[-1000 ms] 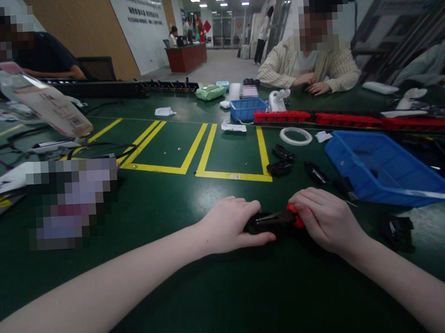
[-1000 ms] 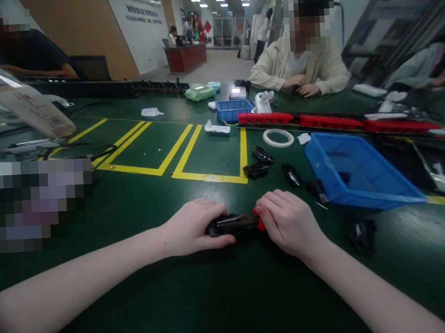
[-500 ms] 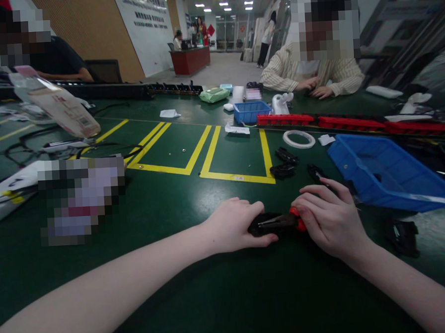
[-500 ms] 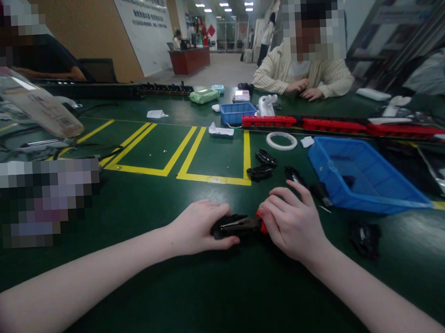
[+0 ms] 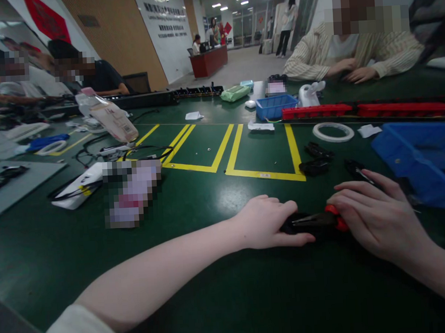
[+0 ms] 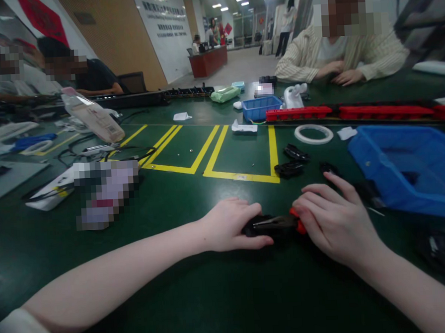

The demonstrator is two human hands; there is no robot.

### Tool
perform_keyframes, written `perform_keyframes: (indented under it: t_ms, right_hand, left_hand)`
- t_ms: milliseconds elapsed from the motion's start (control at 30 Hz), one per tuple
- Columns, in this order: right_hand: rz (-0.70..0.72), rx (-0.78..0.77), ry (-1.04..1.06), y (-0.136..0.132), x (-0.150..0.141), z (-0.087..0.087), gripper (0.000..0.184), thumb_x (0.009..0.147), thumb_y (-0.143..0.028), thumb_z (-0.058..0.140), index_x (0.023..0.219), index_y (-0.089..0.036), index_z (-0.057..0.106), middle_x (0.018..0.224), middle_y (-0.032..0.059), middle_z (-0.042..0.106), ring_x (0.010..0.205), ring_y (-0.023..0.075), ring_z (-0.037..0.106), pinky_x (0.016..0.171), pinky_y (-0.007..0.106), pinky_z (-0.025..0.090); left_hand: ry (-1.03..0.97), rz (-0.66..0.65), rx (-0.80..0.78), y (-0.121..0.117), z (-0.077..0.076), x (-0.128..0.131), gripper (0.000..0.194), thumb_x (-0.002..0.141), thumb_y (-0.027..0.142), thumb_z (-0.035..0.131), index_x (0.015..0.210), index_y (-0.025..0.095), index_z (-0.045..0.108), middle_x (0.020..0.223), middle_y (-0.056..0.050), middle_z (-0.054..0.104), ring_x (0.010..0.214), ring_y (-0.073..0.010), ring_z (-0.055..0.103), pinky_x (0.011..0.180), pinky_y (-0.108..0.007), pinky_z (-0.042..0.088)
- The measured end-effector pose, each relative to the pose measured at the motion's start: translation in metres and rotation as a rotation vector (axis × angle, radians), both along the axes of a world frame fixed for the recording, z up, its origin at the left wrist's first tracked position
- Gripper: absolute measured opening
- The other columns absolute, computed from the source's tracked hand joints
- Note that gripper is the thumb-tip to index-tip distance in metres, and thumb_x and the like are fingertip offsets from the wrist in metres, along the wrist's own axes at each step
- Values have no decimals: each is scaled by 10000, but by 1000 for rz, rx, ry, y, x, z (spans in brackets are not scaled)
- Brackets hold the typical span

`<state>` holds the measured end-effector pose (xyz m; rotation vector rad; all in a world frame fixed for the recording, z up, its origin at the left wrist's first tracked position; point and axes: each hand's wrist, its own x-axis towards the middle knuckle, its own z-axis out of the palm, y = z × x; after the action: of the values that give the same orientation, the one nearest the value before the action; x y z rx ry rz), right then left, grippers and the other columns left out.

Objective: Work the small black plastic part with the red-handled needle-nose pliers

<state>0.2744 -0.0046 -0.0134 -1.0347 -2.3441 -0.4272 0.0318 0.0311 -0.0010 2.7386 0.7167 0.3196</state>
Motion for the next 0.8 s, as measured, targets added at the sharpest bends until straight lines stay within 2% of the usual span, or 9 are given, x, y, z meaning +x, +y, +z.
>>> perform_keyframes:
  t_ms: [200,367,533,800]
  right_hand:
    - [4,-83,56,1,0,-2,170,907,-170,422,871,-242,571,786,8,682,720,203,651,1052,547,355]
    - [-16,-74,35,-1,-6,1,190,911,-159,422,829,-219,583,759,3,677,705,167,635,1029,480,388]
    - [-47,-48,-1,-2,-8,3,227,930,-166,392,804,-205,576,735,0,673,689,152,626,991,433,404]
    - [-38,-56,-8,-1,-6,5,239,936,-176,384,794,-213,573,740,-8,679,691,148,624,994,418,393]
  left_hand:
    - [12,12,6,-1,0,0,464,890,642,481,829,182,502,691,-6,609,613,-172,582,592,-271,405]
    - [-6,12,-8,-1,-2,-1,437,900,615,485,830,184,498,694,2,595,614,-163,570,586,-266,398]
    - [-17,6,-3,0,-4,-1,438,902,623,468,830,191,483,692,9,572,601,-162,546,549,-263,368]
    - [6,-9,-25,0,-1,-1,429,911,606,470,826,186,485,686,14,562,605,-157,545,570,-263,374]
